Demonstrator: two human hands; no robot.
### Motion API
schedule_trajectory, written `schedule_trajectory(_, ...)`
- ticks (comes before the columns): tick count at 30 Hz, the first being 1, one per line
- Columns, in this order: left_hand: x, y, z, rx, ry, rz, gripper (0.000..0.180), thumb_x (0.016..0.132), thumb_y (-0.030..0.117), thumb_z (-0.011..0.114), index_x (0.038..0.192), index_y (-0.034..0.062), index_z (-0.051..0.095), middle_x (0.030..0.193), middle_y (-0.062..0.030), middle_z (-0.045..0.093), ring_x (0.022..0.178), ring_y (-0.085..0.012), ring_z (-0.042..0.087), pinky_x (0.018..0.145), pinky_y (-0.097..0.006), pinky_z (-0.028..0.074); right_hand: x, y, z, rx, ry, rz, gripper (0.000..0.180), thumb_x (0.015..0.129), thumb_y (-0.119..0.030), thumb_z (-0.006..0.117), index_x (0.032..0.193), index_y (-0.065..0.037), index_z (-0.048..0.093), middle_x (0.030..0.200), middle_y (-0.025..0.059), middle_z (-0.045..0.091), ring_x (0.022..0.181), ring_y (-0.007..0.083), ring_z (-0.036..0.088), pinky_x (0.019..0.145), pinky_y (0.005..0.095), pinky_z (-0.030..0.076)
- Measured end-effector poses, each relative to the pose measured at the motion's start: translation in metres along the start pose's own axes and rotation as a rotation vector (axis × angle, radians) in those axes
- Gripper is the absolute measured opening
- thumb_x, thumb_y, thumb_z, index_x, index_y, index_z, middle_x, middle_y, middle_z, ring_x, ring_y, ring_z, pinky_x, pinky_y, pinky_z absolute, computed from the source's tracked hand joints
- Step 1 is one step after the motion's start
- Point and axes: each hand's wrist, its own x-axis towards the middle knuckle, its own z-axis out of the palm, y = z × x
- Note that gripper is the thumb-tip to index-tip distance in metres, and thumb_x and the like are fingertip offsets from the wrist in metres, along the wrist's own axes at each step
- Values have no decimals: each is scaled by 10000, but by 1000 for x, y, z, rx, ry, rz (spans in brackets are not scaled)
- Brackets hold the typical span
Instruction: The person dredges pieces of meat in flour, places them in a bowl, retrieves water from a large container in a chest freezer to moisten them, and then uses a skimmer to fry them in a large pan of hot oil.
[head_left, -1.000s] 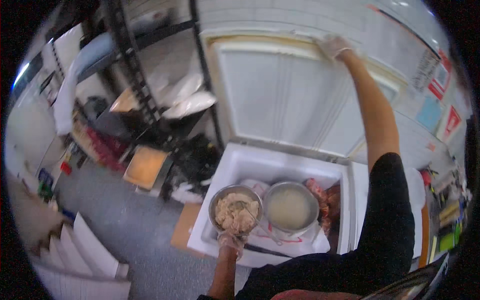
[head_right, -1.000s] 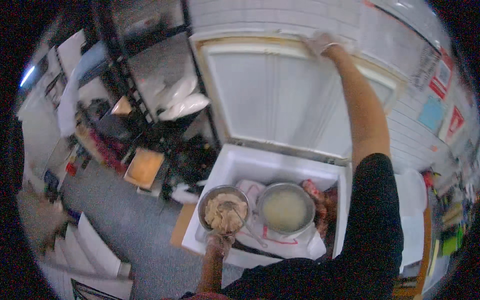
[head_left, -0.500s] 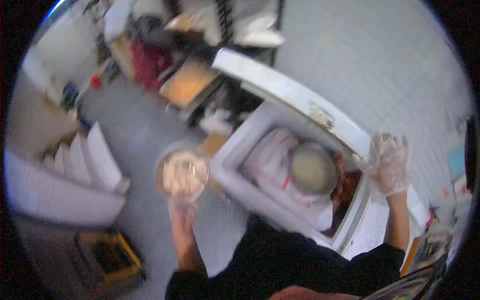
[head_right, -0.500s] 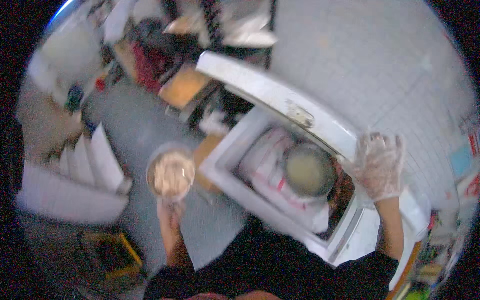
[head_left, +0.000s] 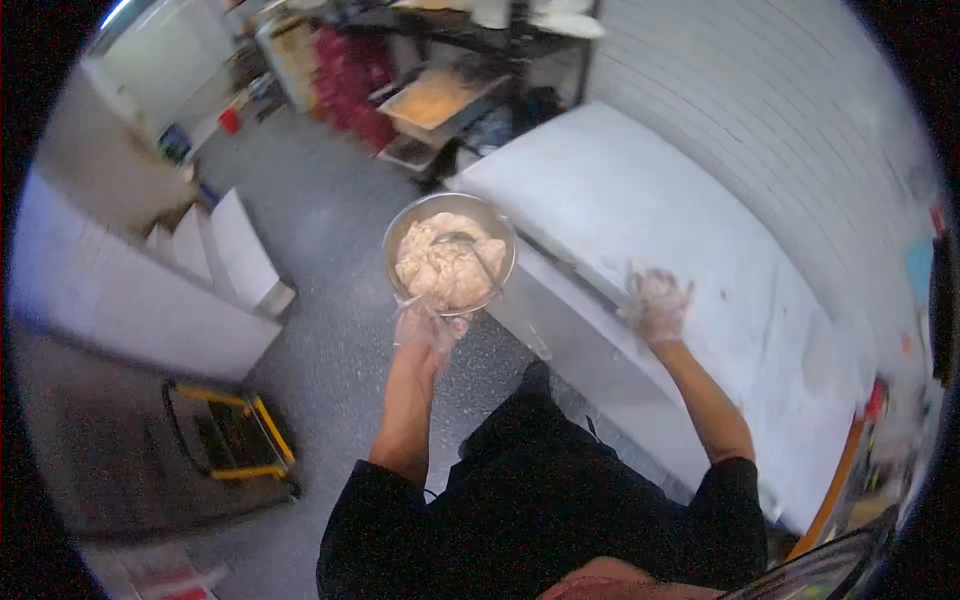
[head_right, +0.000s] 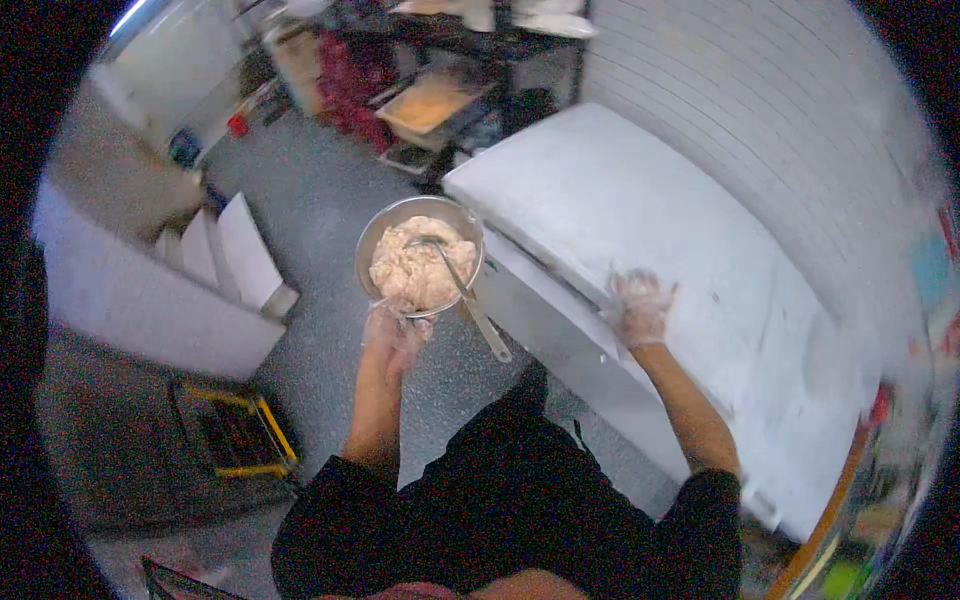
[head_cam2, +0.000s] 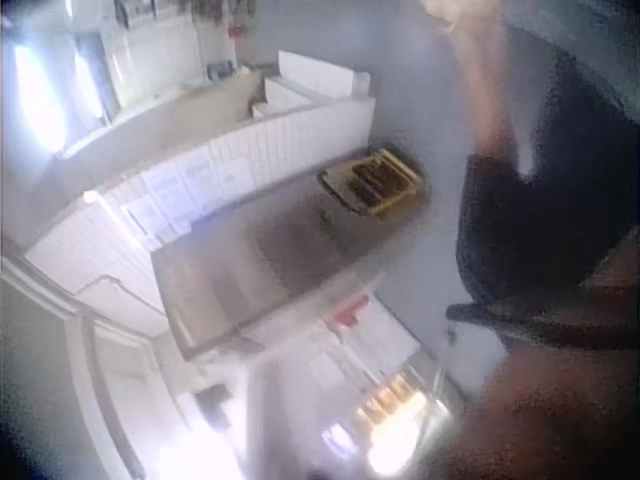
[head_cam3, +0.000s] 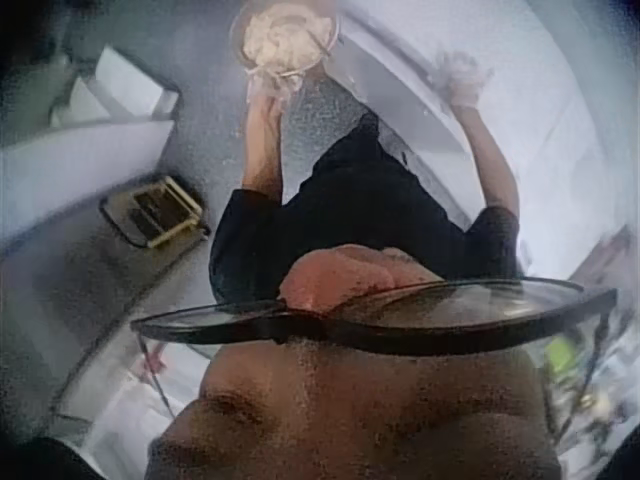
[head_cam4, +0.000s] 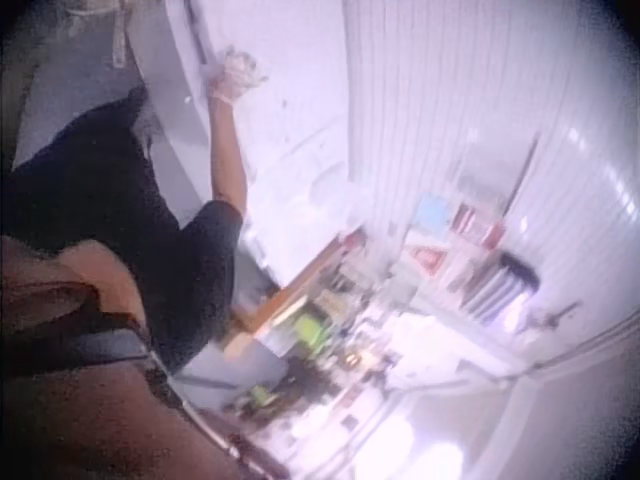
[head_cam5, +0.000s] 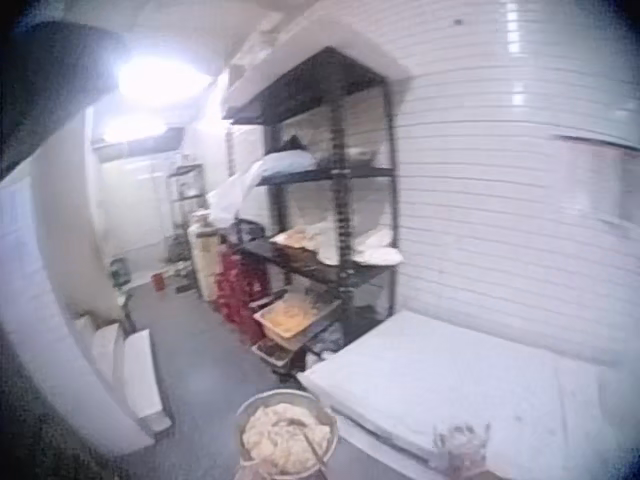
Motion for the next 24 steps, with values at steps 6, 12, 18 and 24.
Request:
schedule_trajectory(6,54,46,-25,264,-412,-334,336,816,103,516,1133,6,465,978,-153,573,668,-289,585,527,-366,490,-99,-118,-126,691,-29,213,673,855,-467,481,1299,15,330,1240,227,444,1128,345,450,1044,373,281)
schedule_trajectory(12,34,110,-74,439,-998,-756,407,876,193,508,1200,-38,424,1141,-177,515,1016,-273,529,816,-365,485,-187,-370,-223,474,244,687,627,842,-196,451,1359,52,198,1042,269,549,887,349,600,741,393,494)
schedule_trajectory(18,-53,203,-217,762,-1079,-1222,319,885,155,438,1182,40,419,1039,-147,559,765,-267,573,500,-342,455,-301,-622,-319,466,73,1510,328,900,-146,363,1185,-8,452,963,213,609,863,326,631,711,438,506)
schedule_trajectory(24,-243,221,-341,1320,-1577,-1536,361,912,148,428,1247,25,376,1106,-160,556,860,-273,594,579,-349,498,-504,-710,-421,473,-247,2045,377,847,-62,419,1217,8,390,954,183,604,826,301,633,643,414,525)
